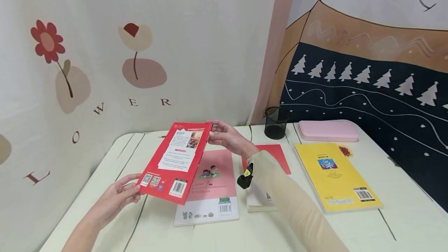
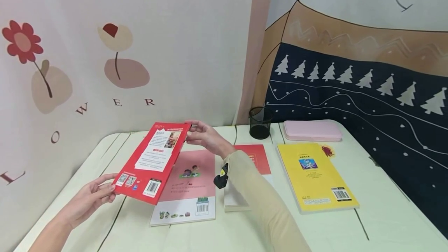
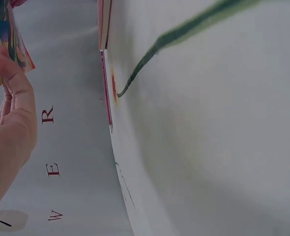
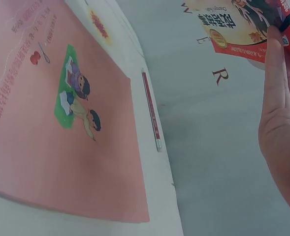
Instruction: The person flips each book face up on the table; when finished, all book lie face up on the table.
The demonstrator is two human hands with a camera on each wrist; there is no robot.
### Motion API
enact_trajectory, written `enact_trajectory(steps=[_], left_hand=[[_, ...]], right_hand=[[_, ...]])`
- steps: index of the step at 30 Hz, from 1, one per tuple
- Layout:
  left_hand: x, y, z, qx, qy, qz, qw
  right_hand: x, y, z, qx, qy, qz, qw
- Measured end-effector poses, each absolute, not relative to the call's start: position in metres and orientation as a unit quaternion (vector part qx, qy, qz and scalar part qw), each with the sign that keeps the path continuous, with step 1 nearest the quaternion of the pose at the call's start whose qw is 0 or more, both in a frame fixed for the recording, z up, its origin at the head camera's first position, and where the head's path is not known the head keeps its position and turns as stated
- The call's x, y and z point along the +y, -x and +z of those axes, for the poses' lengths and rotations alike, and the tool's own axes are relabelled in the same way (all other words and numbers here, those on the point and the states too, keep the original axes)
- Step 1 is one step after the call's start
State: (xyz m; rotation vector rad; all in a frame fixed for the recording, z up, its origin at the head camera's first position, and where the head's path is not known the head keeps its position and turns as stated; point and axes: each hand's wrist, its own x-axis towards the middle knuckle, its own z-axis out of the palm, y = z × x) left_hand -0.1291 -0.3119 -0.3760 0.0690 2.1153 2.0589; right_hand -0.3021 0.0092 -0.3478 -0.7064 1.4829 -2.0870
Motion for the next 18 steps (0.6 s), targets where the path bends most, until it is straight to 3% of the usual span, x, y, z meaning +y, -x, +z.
enact_trajectory(steps=[18], left_hand=[[-0.3130, 0.1341, -0.3780, 0.661, -0.092, 0.724, 0.176]], right_hand=[[0.0151, 0.3024, -0.3422, 0.563, 0.286, -0.742, 0.225]])
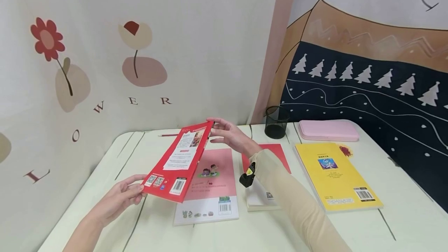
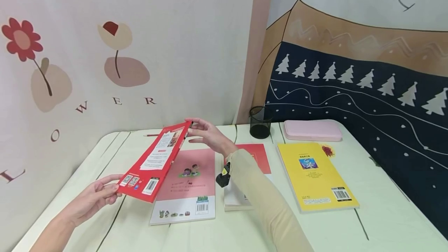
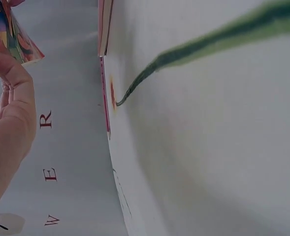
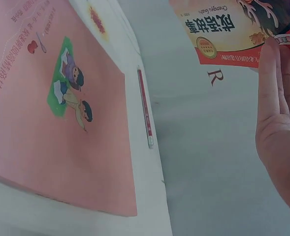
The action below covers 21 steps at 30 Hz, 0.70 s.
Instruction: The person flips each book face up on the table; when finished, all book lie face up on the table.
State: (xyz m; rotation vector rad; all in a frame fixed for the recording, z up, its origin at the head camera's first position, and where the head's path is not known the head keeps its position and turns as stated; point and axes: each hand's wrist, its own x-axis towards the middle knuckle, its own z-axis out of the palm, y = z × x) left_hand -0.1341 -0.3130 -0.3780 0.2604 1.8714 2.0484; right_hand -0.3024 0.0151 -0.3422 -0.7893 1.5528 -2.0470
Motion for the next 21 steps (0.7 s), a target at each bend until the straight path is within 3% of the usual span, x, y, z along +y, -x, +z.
enact_trajectory(steps=[14, 21], left_hand=[[-0.306, 0.136, -0.380, 0.659, -0.080, 0.720, 0.204], [-0.302, 0.137, -0.380, 0.619, -0.113, 0.741, 0.234]], right_hand=[[0.018, 0.301, -0.339, 0.598, 0.281, -0.725, 0.194], [0.018, 0.302, -0.339, 0.604, 0.286, -0.726, 0.161]])
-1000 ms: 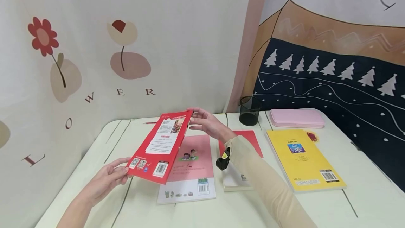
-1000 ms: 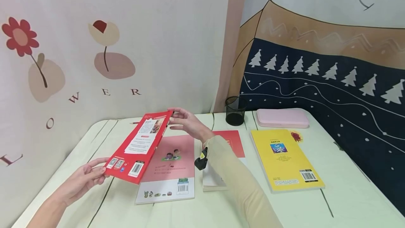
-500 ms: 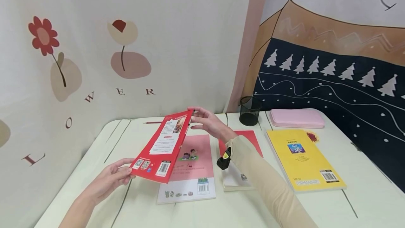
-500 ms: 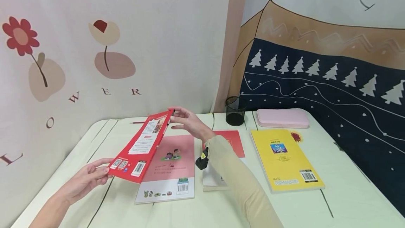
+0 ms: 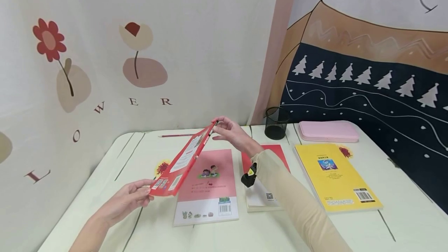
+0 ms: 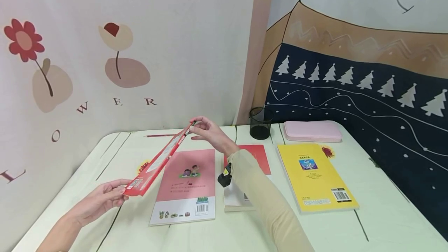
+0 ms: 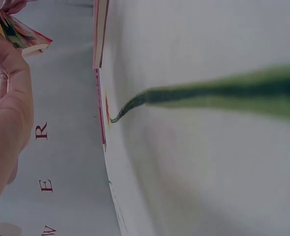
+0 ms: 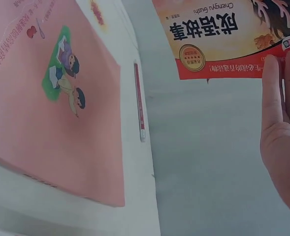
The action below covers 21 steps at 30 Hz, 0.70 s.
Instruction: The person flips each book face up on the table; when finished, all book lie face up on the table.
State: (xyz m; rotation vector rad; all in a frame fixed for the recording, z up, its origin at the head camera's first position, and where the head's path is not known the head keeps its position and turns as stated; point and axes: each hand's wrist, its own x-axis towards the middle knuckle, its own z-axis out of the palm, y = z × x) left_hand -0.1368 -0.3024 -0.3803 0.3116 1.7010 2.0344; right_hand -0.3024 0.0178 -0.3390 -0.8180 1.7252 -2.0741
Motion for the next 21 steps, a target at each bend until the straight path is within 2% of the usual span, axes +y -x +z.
enact_trajectory(steps=[10, 17, 21], left_hand=[[-0.3026, 0.1386, -0.3867, 0.630, -0.167, 0.730, 0.207], [-0.2974, 0.1359, -0.3847, 0.711, -0.124, 0.672, 0.168], [-0.2946, 0.1345, -0.3830, 0.735, -0.135, 0.650, 0.143]], right_hand=[[0.0158, 0.3000, -0.3367, 0.576, 0.303, -0.748, 0.133], [0.0117, 0.2997, -0.3364, 0.571, 0.287, -0.762, 0.105], [0.0105, 0.3001, -0.3377, 0.569, 0.264, -0.773, 0.095]])
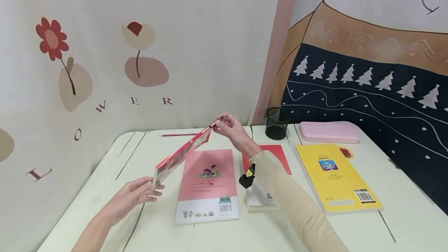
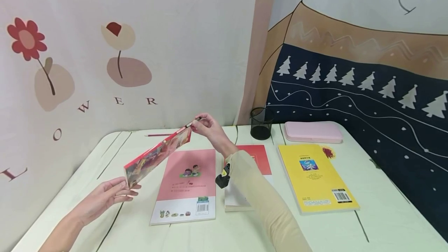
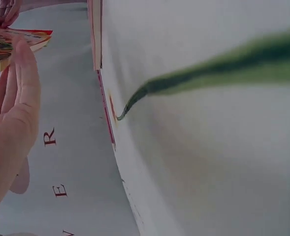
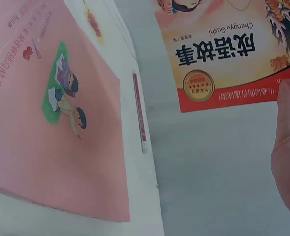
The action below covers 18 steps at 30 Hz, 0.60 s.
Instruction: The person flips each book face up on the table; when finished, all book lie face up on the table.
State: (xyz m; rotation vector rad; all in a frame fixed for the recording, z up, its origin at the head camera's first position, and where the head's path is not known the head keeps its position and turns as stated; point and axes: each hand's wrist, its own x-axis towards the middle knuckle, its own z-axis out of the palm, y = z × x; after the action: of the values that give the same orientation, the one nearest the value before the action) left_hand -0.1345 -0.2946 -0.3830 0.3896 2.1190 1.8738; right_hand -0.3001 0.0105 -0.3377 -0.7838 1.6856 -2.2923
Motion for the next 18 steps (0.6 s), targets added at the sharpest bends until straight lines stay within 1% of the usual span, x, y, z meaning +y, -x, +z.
enact_trajectory(steps=[4, 9, 13, 18], left_hand=[[-0.290, 0.132, -0.380, 0.770, -0.134, 0.615, 0.102], [-0.278, 0.130, -0.375, 0.827, -0.067, 0.556, 0.051], [-0.272, 0.129, -0.373, 0.849, -0.024, 0.528, 0.001], [-0.270, 0.129, -0.373, 0.867, -0.024, 0.494, -0.058]], right_hand=[[0.010, 0.301, -0.339, 0.575, 0.239, -0.777, 0.087], [0.009, 0.302, -0.340, 0.586, 0.216, -0.776, 0.086], [0.008, 0.300, -0.338, 0.599, 0.197, -0.771, 0.088], [0.007, 0.303, -0.343, 0.618, 0.174, -0.762, 0.085]])
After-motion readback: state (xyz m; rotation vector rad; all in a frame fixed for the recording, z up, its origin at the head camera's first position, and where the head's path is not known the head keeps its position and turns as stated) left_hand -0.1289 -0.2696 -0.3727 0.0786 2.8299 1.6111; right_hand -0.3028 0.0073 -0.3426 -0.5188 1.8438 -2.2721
